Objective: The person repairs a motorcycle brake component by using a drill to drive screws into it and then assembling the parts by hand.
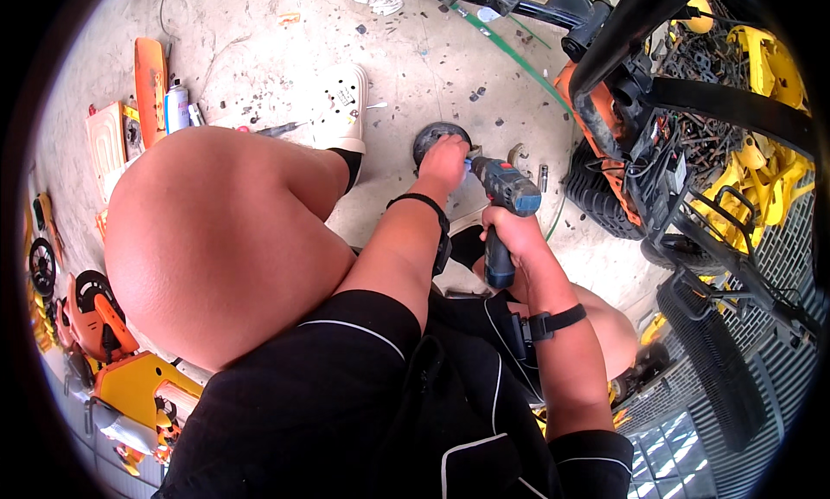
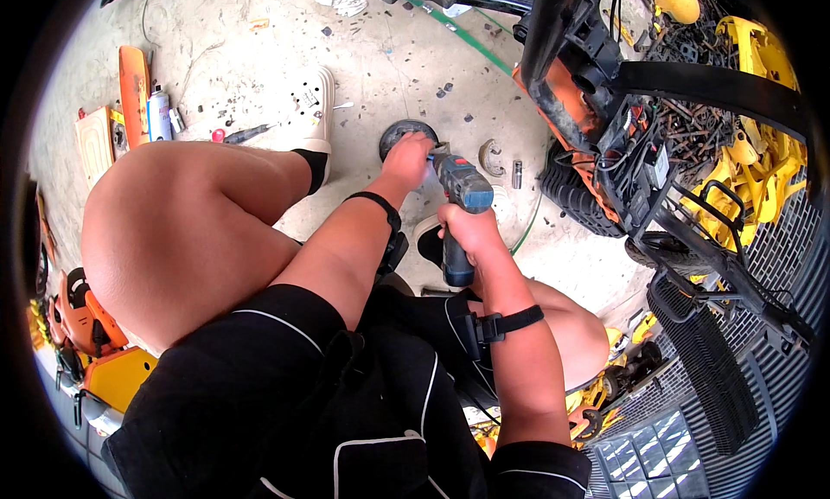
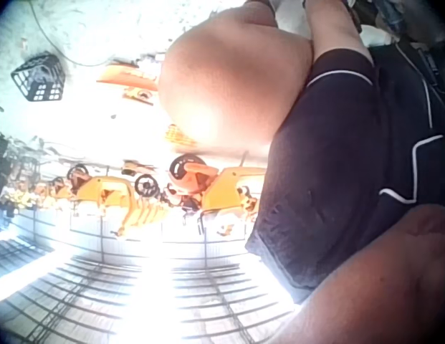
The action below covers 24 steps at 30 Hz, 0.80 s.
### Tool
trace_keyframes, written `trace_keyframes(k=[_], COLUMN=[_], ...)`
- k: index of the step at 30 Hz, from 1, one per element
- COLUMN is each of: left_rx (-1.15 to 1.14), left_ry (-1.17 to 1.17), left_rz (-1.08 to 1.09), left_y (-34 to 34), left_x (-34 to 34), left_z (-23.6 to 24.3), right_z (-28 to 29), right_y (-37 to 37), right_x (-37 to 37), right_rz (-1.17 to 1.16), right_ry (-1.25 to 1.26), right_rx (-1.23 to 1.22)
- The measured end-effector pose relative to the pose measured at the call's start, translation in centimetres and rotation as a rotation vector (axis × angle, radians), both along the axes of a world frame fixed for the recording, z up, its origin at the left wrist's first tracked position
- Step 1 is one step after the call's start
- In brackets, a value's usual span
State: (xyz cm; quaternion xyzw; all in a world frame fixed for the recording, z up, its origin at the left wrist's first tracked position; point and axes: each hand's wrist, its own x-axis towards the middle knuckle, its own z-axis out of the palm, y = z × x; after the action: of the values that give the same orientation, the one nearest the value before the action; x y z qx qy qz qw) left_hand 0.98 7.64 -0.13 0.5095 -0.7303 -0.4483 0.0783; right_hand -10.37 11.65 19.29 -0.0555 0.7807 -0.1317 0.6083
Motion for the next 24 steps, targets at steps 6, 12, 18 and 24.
trace_keyframes(k=[6,12,18,24], left_rx=[0.001,0.007,0.026,0.016], left_ry=[0.01,-0.003,-0.004,-0.014], left_rz=[-0.035,-0.035,-0.055,-0.037], left_y=[-0.31,-0.28,-0.48,-0.26], left_x=[-0.26,-0.07,-0.14,0.07], left_z=[0.39,0.44,0.81,0.54], right_z=[0.1,0.05,0.02,-0.05], right_y=[0.26,0.02,0.14,-0.08], right_x=[0.06,-0.17,-0.32,-0.33], right_rz=[0.0,0.004,0.002,0.017], right_ry=[0.012,0.006,-0.002,-0.009], right_rx=[-0.022,-0.011,-0.015,-0.007])
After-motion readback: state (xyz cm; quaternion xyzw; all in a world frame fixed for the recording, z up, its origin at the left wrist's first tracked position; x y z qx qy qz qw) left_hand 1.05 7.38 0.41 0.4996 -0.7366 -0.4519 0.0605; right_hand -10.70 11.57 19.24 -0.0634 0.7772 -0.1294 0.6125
